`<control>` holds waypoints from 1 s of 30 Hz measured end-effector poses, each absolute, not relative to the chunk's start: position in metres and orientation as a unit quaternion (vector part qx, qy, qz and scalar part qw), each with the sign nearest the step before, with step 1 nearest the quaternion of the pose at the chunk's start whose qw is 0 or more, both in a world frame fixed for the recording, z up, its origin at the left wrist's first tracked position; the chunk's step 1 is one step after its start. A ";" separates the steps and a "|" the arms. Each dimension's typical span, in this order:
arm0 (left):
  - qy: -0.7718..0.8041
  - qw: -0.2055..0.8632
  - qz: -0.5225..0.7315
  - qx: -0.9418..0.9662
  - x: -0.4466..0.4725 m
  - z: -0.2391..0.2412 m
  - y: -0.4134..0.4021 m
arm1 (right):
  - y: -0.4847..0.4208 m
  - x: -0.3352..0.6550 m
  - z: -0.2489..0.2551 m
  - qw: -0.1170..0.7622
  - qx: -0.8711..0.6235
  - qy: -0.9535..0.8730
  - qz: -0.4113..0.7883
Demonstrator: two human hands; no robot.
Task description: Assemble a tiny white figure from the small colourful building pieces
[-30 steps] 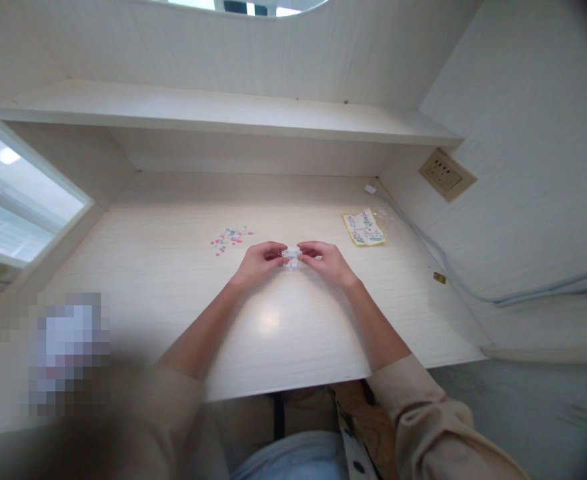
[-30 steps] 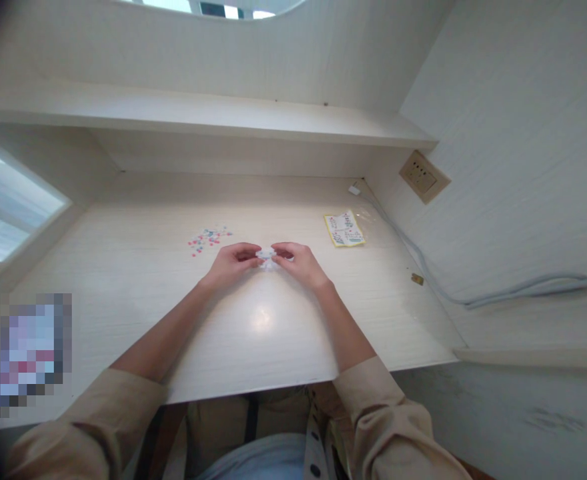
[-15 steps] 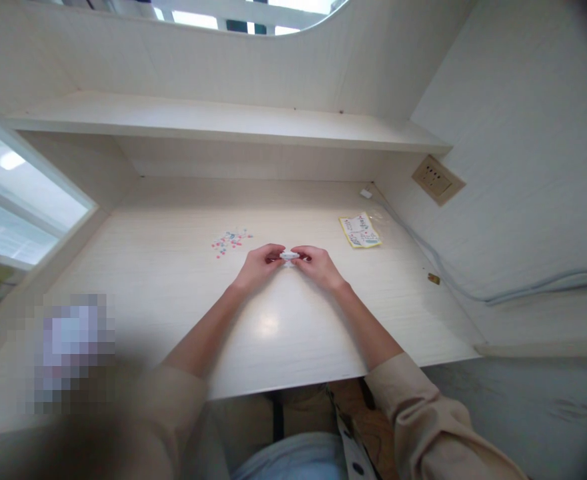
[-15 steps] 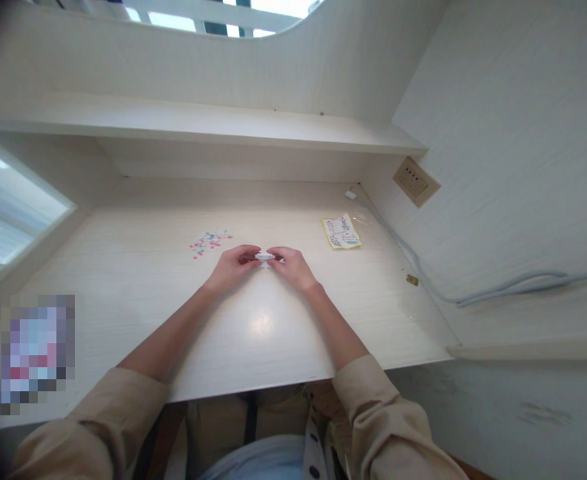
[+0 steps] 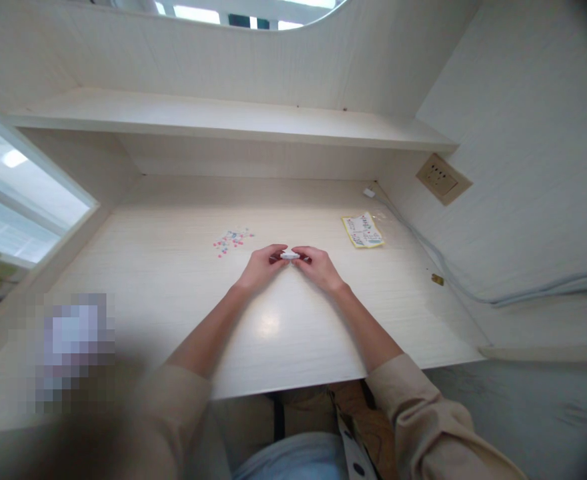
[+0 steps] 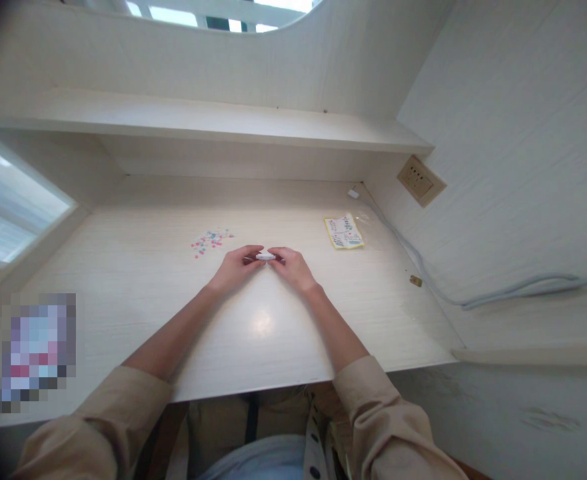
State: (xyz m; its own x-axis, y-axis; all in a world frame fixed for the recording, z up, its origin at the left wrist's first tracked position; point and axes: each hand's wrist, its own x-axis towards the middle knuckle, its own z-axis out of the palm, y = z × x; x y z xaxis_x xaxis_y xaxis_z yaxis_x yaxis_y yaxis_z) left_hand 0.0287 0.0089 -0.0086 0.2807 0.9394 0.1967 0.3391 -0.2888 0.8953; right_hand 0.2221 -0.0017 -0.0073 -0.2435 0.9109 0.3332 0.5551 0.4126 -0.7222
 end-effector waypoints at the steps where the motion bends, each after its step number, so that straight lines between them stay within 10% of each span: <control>1: 0.456 0.386 0.389 0.701 0.029 -0.009 0.009 | -0.002 0.222 -0.008 0.377 -0.487 -0.751 0.237; 30: 0.577 0.190 0.401 0.686 -0.070 0.048 -0.099 | -0.048 0.239 0.031 0.402 -0.480 -0.752 0.208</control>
